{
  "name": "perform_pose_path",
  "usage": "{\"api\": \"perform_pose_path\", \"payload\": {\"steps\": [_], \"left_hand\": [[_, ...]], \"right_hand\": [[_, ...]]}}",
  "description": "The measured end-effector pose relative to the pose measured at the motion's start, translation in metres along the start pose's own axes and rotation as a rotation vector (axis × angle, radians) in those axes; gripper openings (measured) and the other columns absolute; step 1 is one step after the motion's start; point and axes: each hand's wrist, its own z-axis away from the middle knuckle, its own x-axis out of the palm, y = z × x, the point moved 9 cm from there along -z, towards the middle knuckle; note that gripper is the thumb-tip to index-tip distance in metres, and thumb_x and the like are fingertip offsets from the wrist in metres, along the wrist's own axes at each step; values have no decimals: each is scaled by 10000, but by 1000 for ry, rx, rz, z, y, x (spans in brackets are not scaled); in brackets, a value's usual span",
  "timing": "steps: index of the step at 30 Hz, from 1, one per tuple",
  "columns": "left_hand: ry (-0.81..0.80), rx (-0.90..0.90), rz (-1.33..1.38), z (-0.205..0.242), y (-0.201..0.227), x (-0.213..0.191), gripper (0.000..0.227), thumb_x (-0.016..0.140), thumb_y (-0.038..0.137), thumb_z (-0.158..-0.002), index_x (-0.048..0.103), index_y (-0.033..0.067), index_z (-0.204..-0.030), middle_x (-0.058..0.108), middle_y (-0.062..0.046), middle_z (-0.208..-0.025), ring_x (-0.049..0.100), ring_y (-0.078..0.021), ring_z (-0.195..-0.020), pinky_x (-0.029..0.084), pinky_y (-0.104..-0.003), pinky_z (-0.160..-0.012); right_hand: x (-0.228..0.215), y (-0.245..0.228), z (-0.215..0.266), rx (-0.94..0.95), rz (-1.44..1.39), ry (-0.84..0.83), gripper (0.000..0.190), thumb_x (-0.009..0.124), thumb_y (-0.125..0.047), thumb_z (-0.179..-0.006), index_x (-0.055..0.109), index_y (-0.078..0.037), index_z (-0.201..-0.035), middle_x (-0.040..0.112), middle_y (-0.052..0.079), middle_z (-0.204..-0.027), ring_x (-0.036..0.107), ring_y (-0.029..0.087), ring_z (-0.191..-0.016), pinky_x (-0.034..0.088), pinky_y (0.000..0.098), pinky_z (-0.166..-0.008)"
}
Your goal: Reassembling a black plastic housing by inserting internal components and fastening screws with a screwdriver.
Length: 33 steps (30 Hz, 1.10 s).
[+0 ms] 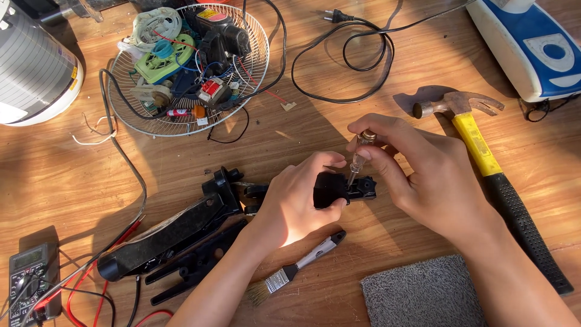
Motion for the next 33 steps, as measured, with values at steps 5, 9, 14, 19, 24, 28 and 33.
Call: {"api": "perform_pose_path", "payload": {"steps": [5, 9, 14, 19, 24, 28, 33], "left_hand": [[-1, -66, -36, 3, 3, 0, 512, 661, 337, -849, 524, 180, -1317, 695, 42, -1341, 665, -227, -1207, 470, -437, -974], [-31, -63, -82, 2, 5, 3, 490, 631, 330, -872, 520, 158, -1317, 672, 4, -1326, 658, -273, -1132, 452, -445, -942], [-6, 133, -212, 3, 26, 8, 473, 643, 191, -826, 486, 100, -1263, 554, -97, -1296, 610, -409, -767, 487, -508, -692], [33, 62, -205, 0, 11, 11, 520, 602, 479, -935, 494, 99, -1274, 547, -90, -1309, 659, -396, -1017, 560, -564, -685], [13, 146, -337, -9, 8, 28, 474, 573, 378, -1017, 500, 12, -1309, 580, -194, -1184, 588, -406, -1031, 525, -535, -804], [9, 76, -128, -7, 9, 22, 251, 543, 198, -995, 486, 84, -1212, 597, -103, -1175, 577, -330, -1061, 513, -490, -787], [155, 169, -120, -6, 19, 16, 315, 595, 93, -826, 521, 36, -1127, 607, -104, -1068, 557, -314, -1014, 479, -431, -852]], "right_hand": [[-7, -1, 6, -11, 157, 163, 261, 782, -114, -1012, 665, 29, -1196, 738, 88, -971, 731, 209, -843, 546, 347, -719], [-3, -17, 1, -54, 74, 56, 315, 765, -114, -972, 626, -20, -1238, 754, 79, -971, 731, 171, -790, 576, 308, -690], [-1, -27, -5, -142, -20, -38, 321, 576, -96, -1051, 570, -13, -1361, 720, 123, -1109, 707, 276, -975, 553, 380, -843], [-6, -22, -6, -66, -150, -39, 285, 621, -139, -1023, 619, -59, -1296, 740, 96, -1039, 733, 222, -884, 552, 327, -753], [3, -22, -5, -68, -198, -80, 303, 577, -155, -1051, 582, -70, -1341, 698, 105, -1025, 712, 223, -879, 557, 341, -755], [-2, -13, -7, 21, -154, -72, 272, 598, -167, -1025, 609, -83, -1284, 751, 87, -1096, 772, 205, -907, 574, 324, -754], [-4, -6, -8, 93, -146, -153, 263, 648, -202, -990, 621, -81, -1223, 743, 41, -1020, 750, 158, -881, 563, 304, -704]]}}
